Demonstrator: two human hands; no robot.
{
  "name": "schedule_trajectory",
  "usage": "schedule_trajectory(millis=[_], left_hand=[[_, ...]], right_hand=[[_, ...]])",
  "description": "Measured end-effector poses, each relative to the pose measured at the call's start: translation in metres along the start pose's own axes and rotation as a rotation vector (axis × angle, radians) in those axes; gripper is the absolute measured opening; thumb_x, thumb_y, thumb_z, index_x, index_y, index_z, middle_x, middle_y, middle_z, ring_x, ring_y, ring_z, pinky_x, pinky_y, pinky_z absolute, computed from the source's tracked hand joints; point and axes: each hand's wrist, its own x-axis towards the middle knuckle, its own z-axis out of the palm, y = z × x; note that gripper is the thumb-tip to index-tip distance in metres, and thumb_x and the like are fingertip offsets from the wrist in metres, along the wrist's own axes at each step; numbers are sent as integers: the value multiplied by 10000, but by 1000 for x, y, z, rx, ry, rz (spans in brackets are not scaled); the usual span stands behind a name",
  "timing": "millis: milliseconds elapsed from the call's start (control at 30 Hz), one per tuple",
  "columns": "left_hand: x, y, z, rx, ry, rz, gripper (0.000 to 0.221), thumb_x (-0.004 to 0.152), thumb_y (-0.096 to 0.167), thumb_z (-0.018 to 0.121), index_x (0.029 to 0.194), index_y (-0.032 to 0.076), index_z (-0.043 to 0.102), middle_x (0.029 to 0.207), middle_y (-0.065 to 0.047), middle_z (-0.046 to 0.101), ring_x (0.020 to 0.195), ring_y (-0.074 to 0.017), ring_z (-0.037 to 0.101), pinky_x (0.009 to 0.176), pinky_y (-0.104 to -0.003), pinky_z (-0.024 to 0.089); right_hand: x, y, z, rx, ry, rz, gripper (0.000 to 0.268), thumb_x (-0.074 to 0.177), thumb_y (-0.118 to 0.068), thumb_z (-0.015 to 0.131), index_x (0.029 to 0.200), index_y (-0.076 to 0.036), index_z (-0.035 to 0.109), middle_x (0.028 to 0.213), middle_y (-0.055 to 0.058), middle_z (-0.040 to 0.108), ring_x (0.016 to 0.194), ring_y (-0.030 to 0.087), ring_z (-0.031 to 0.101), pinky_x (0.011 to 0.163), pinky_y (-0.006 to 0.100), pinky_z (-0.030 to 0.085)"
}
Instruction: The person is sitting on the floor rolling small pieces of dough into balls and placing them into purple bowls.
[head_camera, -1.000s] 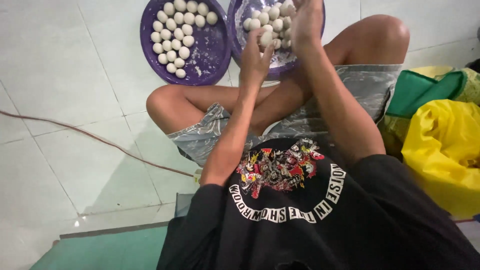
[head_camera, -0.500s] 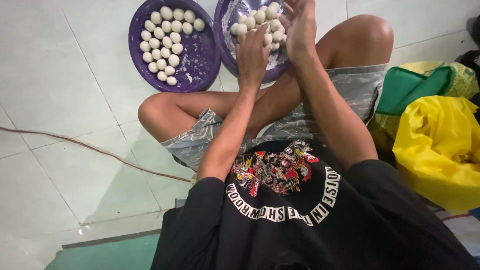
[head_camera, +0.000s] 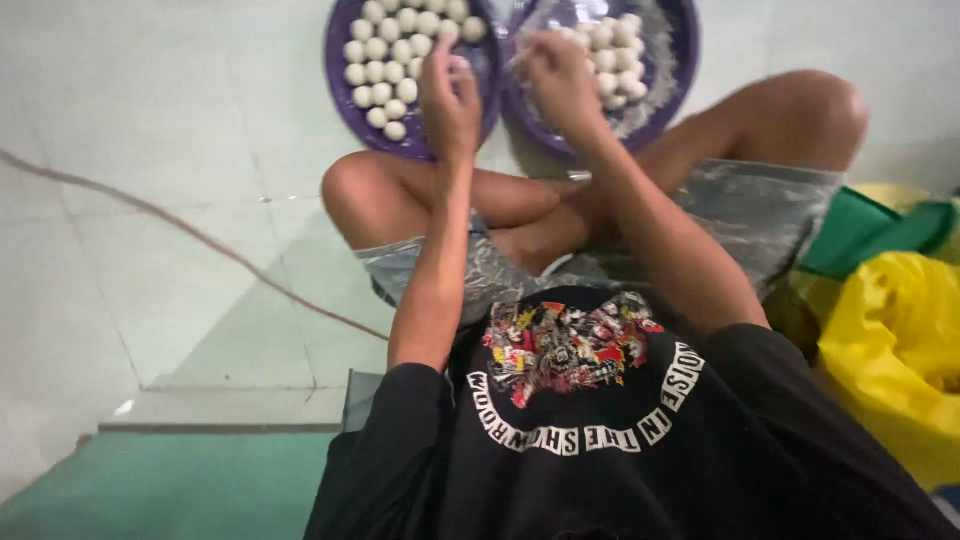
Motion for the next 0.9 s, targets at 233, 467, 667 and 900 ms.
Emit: schedule_trajectory(millis=[233,467,667,900], left_hand=[[11,-7,-74,-81,43,-314,342,807,9,404,902,62,728,816,-64,766,652,-243,624,674,-361,516],[8,-9,-60,-167,6,-414,258,771,-23,366,774,48,614,771,-72,687,709,-231,581,744,-338,500],[16,-31,-52,-399,3,-511,386,847,88,380,1130,16,632,1045,-124,688,943,-238,628,905,-334,514],[-31,-11,20,-654,40,-320,642,1120,484,259,1551,34,411,1564,-153,423,1460,-289,415,1250,-394,306]], right_hand=[[28,7,88,-853,43,-526,365,907,-109,676,1262,-90,595,1380,143,545,1000,408,577,813,490,521],[38,36,99,-1074,-57,-400,182,911,-163,591,1024,-77,704,1131,165,542,968,358,492,814,449,460],[6,-28,79,-407,-219,-255,181,938,-161,622,1081,-53,649,983,74,673,898,242,590,786,363,503],[-36,-75,52,529,-208,245,628,1096,-471,261,1555,-72,417,1593,112,461,1434,215,468,1199,336,339]])
